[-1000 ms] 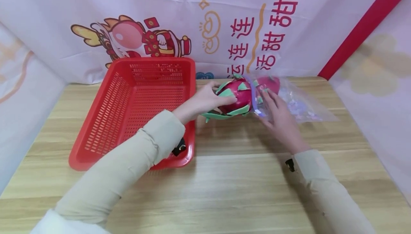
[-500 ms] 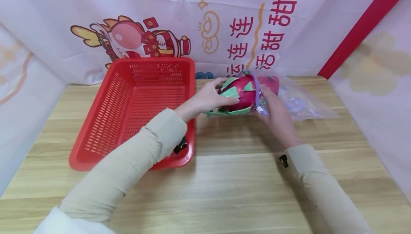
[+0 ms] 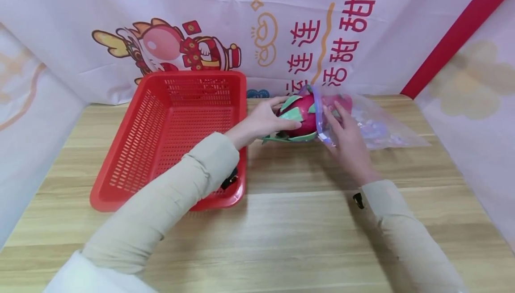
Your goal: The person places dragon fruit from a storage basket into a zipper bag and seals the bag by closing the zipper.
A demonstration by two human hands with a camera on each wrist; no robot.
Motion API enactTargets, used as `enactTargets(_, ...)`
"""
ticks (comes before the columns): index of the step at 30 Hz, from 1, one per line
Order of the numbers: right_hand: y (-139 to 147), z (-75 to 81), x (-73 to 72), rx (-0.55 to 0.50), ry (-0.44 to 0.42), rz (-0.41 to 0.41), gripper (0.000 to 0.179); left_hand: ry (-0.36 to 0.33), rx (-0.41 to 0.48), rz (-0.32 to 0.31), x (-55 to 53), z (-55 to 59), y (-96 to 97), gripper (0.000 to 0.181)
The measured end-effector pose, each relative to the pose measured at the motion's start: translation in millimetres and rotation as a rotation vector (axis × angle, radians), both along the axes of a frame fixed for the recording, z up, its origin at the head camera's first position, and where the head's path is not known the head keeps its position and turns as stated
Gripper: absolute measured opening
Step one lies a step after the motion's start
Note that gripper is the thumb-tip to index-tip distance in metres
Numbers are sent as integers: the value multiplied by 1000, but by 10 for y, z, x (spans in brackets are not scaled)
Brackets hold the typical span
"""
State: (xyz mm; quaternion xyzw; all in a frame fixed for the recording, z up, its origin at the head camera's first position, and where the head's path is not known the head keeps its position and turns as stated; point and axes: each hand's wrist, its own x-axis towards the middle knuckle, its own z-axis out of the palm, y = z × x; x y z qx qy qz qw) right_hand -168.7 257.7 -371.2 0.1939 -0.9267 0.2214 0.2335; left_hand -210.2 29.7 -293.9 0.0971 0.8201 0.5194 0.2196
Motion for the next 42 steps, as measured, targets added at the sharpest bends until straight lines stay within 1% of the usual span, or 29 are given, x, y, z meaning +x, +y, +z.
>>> enactTargets(2,29,-8,-8,10,-16,-4,84,-32,-12,-13,2,2,2,76)
enactTargets(5,60,-21,-5,19,-23,7,86,-41,-31,-60,7,6,16,74)
enactTargets(7,70,-31,1,17,1,27,88,-35,-39,-84,9,8,34,73)
enactTargets(13,39,-62,17,43,108,77,99,-47,13,-128,4,-14,94,71)
enactTargets(15,9,-76,17,51,129,77,103,-51,28,-148,-3,-33,107,70)
enactTargets(18,-38,-77,18,56,135,53,105,-49,38,-172,-5,-56,121,69)
enactTargets(22,-71,-83,12,48,141,22,101,-39,27,-194,-7,-78,128,70)
enactTargets(25,-80,-83,6,33,153,22,96,-46,26,-191,-9,-87,136,75)
enactTargets(28,-91,-73,7,24,151,23,95,-75,14,-171,-4,-80,152,81)
enactTargets(31,-111,-69,5,18,147,16,95,-107,-18,-152,9,-56,153,83)
enactTargets(33,-123,-73,1,14,146,5,94,-125,-32,-170,19,-23,137,82)
enactTargets(37,-125,-91,-2,9,152,-9,92,-202,-31,-246,36,54,95,83)
enactTargets(39,-120,-95,0,6,154,-12,91,-238,-26,-262,49,83,81,82)
enactTargets(41,-113,-105,1,0,153,-15,91,-253,-13,-244,72,102,74,74)
enactTargets(42,-111,-104,2,-2,150,-16,91,-260,5,-217,90,111,72,70)
